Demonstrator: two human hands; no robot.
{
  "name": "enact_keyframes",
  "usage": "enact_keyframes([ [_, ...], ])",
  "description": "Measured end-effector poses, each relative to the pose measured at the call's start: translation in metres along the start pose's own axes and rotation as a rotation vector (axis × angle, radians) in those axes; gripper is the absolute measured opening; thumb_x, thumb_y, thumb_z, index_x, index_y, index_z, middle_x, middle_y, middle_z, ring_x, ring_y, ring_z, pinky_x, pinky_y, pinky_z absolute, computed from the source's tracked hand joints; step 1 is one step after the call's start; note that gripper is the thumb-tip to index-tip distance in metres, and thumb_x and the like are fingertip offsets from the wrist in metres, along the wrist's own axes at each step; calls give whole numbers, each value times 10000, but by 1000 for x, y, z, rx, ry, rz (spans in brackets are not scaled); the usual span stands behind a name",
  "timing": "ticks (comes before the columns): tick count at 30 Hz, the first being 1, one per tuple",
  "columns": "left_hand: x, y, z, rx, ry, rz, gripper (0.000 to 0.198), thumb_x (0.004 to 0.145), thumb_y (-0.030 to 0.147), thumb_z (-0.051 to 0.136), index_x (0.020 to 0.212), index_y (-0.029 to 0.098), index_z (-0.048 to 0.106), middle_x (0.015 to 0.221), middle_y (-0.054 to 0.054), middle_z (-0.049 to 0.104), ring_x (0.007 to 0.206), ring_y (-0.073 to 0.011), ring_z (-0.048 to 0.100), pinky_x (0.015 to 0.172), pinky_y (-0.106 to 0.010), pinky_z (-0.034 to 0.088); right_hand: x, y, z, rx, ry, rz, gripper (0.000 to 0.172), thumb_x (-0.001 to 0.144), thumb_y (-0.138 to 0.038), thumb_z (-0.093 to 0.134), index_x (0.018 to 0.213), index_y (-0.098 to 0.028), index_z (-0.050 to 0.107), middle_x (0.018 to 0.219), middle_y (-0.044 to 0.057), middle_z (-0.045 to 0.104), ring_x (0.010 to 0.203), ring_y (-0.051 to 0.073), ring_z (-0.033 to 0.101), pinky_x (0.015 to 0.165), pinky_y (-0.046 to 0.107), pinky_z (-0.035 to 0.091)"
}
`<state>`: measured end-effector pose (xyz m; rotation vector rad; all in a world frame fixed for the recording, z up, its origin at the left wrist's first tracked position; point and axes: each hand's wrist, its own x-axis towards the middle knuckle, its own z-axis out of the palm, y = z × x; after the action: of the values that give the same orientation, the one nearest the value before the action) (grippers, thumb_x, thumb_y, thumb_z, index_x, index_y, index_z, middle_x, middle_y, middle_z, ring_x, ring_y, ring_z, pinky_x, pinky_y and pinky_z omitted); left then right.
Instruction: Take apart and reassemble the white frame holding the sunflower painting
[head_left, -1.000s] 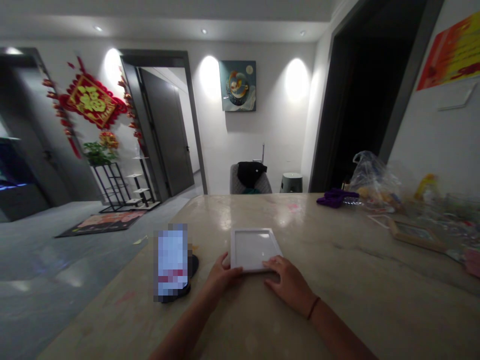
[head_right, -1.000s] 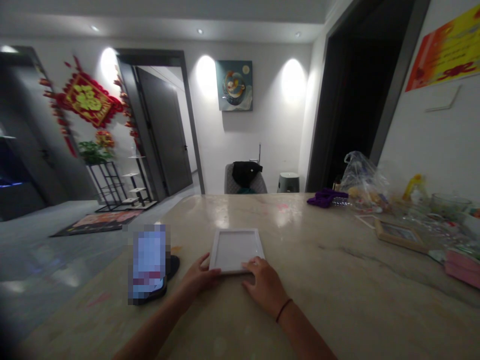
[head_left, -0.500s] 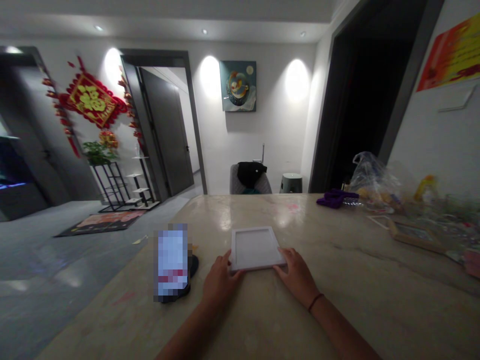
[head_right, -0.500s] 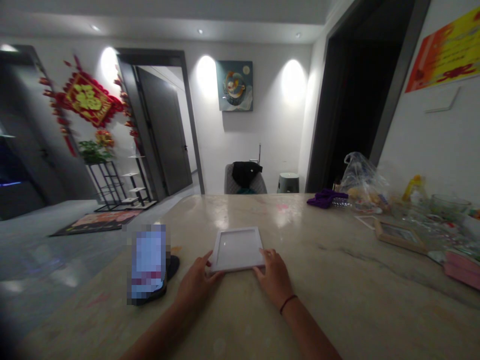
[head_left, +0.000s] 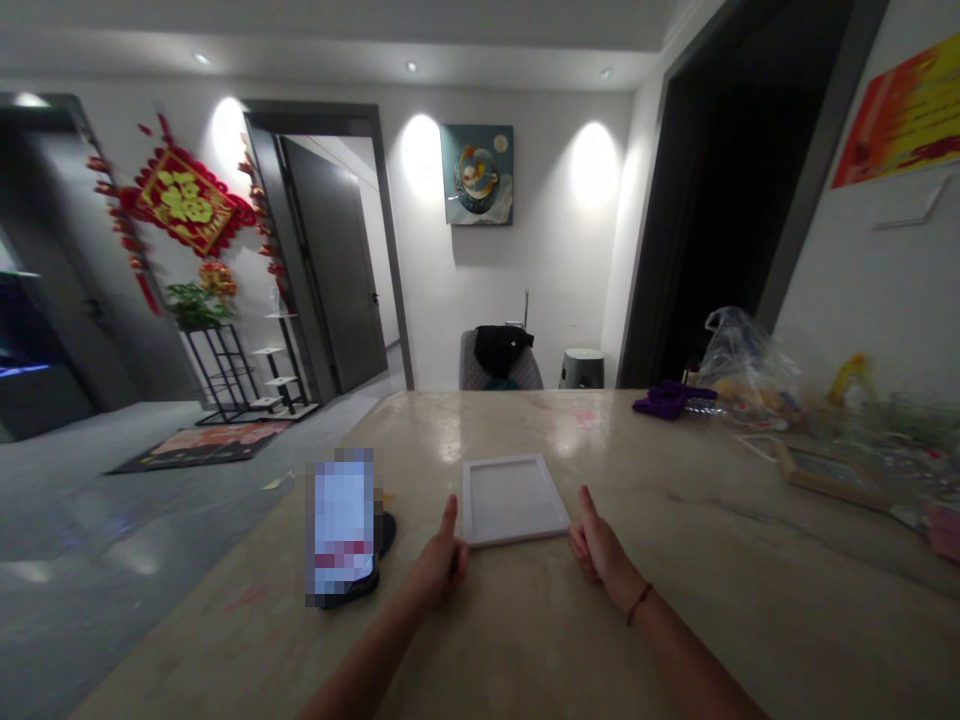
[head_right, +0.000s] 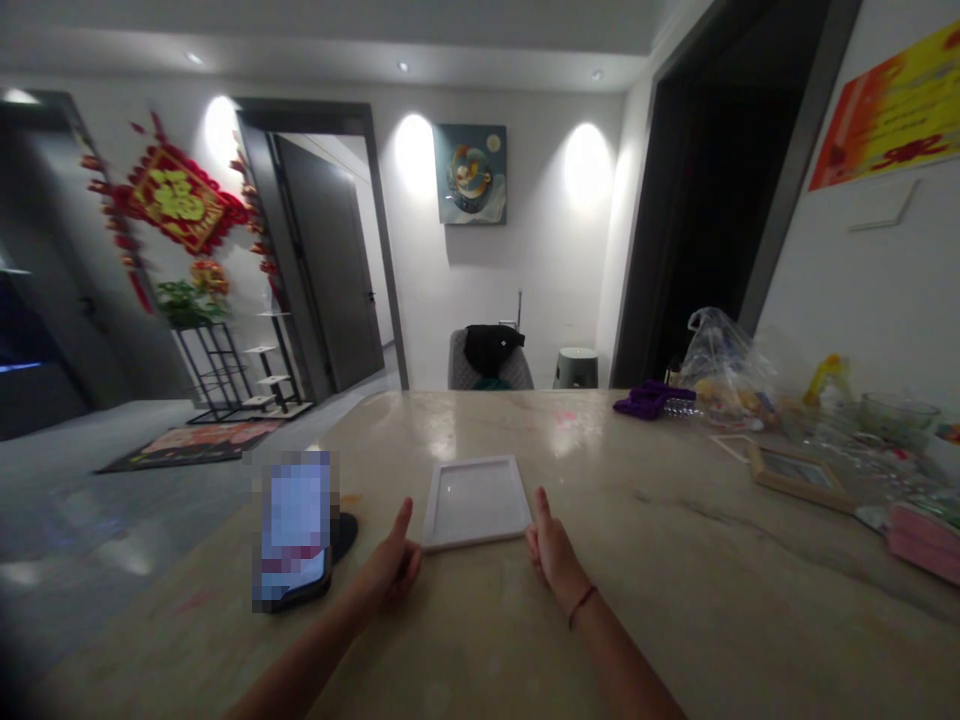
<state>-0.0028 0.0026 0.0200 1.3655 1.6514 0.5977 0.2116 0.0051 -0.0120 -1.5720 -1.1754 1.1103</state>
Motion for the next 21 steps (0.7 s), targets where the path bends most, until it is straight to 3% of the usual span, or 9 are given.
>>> enact_keyframes([
  [2,4,-2,0,74,116,102,852,720,682,-94,489,173,549,414,-8,449,429,-127,457,463,-249,332,1,2,-4,-99,140,-102,674,770,-670,51,298,-238,265,310,-30,281,310,95,307,442,250,317],
  [4,5,-4,1,178,234,173,760,791,629,39,801,155,633,601,-31,587,587,-149,555,548,-249,372,3,5,-7,-237,292,-191,669,792,-643,120,341,-233,396,393,19,462,417,131,457,540,265,371],
  [6,4,-5,3,321,312,168,570,815,558,240,1073,157,552,793,-47,637,735,-165,588,615,-249,381,6,9,-8,-396,376,-273,583,803,-592,257,463,-214,541,574,70,609,577,171,553,619,278,387],
  [7,3,-6,5,405,325,161,519,811,521,308,1118,161,521,852,-55,639,784,-173,590,634,-250,381,8,11,-7,-463,386,-313,509,799,-552,329,535,-204,591,672,88,646,657,186,574,654,283,390],
  [10,-2,-7,9,620,307,176,433,812,472,344,1015,170,579,903,-76,634,845,-194,584,656,-258,382,13,18,-1,-512,358,-398,318,758,-440,468,697,-189,654,881,99,669,838,207,581,758,294,394],
  [12,-3,-7,9,646,316,187,419,814,469,341,965,175,598,926,-84,629,864,-202,581,664,-264,383,15,20,2,-407,316,-393,291,731,-427,501,712,-180,654,891,97,673,868,210,587,774,294,410],
  [14,-3,-7,7,616,340,182,388,807,451,368,963,177,594,964,-83,624,881,-197,580,675,-260,383,13,18,4,-237,262,-332,299,710,-439,515,701,-166,634,830,99,679,807,209,613,705,291,451],
  [18,-4,-4,1,585,326,134,311,781,414,421,886,170,581,980,-76,629,869,-186,588,657,-248,379,4,7,2,158,162,-41,314,653,-368,581,863,-137,542,766,94,667,512,175,616,398,256,436],
  [21,-5,-2,0,574,291,119,275,761,391,445,855,164,567,957,-70,635,859,-187,590,648,-250,379,-2,-1,-1,345,86,31,355,635,-278,599,938,-145,472,711,52,651,430,144,588,362,240,437],
])
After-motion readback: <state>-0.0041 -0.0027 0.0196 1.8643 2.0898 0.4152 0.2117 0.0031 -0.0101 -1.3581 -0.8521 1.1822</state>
